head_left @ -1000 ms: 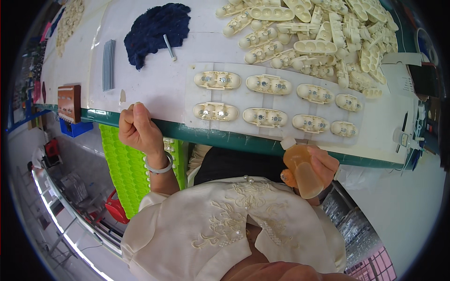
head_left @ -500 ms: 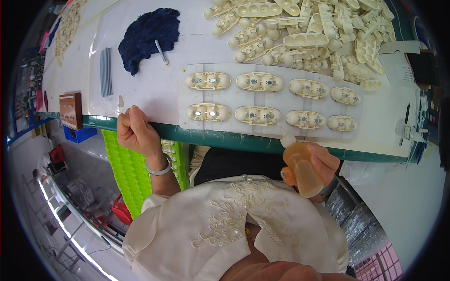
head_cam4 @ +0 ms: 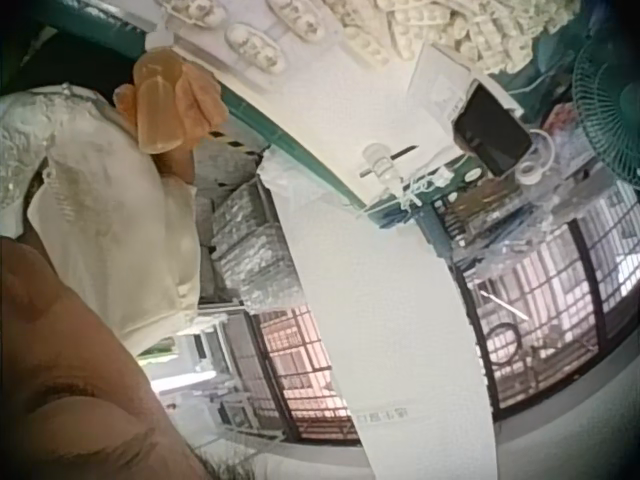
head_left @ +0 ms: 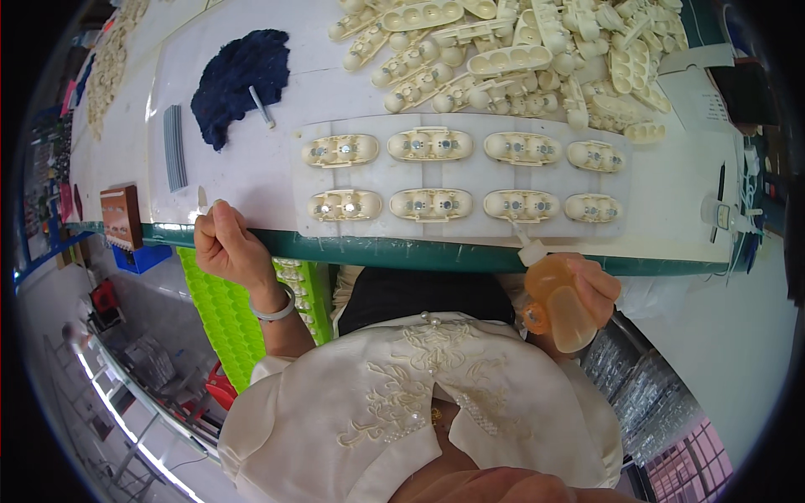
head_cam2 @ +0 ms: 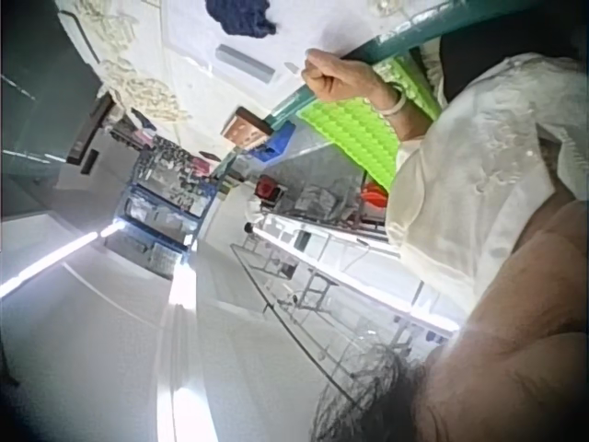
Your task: The recorder uses tools and glue to assemble small white electronic or plastic components on a workbench.
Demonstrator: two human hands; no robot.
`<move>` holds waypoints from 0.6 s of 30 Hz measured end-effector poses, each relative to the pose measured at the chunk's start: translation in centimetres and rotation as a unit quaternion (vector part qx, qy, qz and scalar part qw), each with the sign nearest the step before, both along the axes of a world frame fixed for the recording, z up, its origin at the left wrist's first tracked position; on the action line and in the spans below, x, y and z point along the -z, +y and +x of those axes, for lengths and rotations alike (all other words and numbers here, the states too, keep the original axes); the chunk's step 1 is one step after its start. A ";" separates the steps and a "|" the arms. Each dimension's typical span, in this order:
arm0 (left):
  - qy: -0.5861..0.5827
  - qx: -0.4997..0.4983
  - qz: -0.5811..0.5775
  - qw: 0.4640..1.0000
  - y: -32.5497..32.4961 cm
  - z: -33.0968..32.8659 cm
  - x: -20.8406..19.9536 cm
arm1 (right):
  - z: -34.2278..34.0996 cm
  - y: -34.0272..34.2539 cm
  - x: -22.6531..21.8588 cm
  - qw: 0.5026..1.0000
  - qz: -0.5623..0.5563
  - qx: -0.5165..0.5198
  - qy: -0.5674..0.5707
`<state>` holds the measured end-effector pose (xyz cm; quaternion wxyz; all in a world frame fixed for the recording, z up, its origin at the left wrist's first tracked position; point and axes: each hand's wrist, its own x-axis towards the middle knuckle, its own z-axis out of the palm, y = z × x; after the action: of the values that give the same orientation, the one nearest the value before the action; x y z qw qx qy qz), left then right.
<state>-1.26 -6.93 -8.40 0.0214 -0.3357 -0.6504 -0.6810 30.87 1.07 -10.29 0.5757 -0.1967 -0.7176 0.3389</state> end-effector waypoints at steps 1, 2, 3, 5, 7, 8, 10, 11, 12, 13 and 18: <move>-0.001 -0.007 -0.002 1.000 0.1 0.0 0.1 | 0.2 0.0 0.0 1.000 0.000 0.003 -0.001; 0.000 -0.005 -0.002 1.000 0.1 0.0 0.1 | 0.3 0.1 0.1 1.000 0.004 -0.002 -0.005; -0.002 -0.002 -0.001 1.000 0.2 0.0 0.0 | 0.5 0.1 0.2 1.000 0.007 -0.007 -0.009; -0.003 0.003 0.000 1.000 0.3 0.0 -0.1 | 1.1 -0.3 0.3 0.999 -0.019 -0.004 -0.028; 0.004 0.004 -0.006 1.000 0.5 0.1 -0.2 | 1.4 -0.3 0.4 0.998 -0.045 0.002 -0.048; 0.005 0.003 -0.006 1.000 0.4 0.1 -0.1 | 1.3 0.2 0.5 0.998 -0.012 -0.015 -0.052; -0.002 -0.002 -0.009 1.000 0.0 0.0 0.1 | 0.9 0.3 0.6 0.998 0.021 -0.032 -0.055; -0.003 0.000 -0.009 1.000 0.1 0.0 0.1 | 0.7 0.0 0.4 0.999 0.003 -0.015 -0.028; -0.005 0.000 -0.008 1.000 0.2 0.0 0.1 | 0.5 -0.1 0.2 1.000 -0.016 0.002 -0.001; -0.007 0.000 -0.007 1.000 0.3 0.1 0.0 | 0.3 -0.1 0.3 1.000 -0.016 0.004 -0.002; -0.006 -0.007 -0.013 1.000 0.2 0.0 -0.1 | 0.1 -0.2 0.4 0.996 -0.032 0.013 0.085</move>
<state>-1.23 -6.73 -8.32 0.0173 -0.3272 -0.6617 -0.6744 30.94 0.88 -10.68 0.6327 -0.1951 -0.6520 0.3696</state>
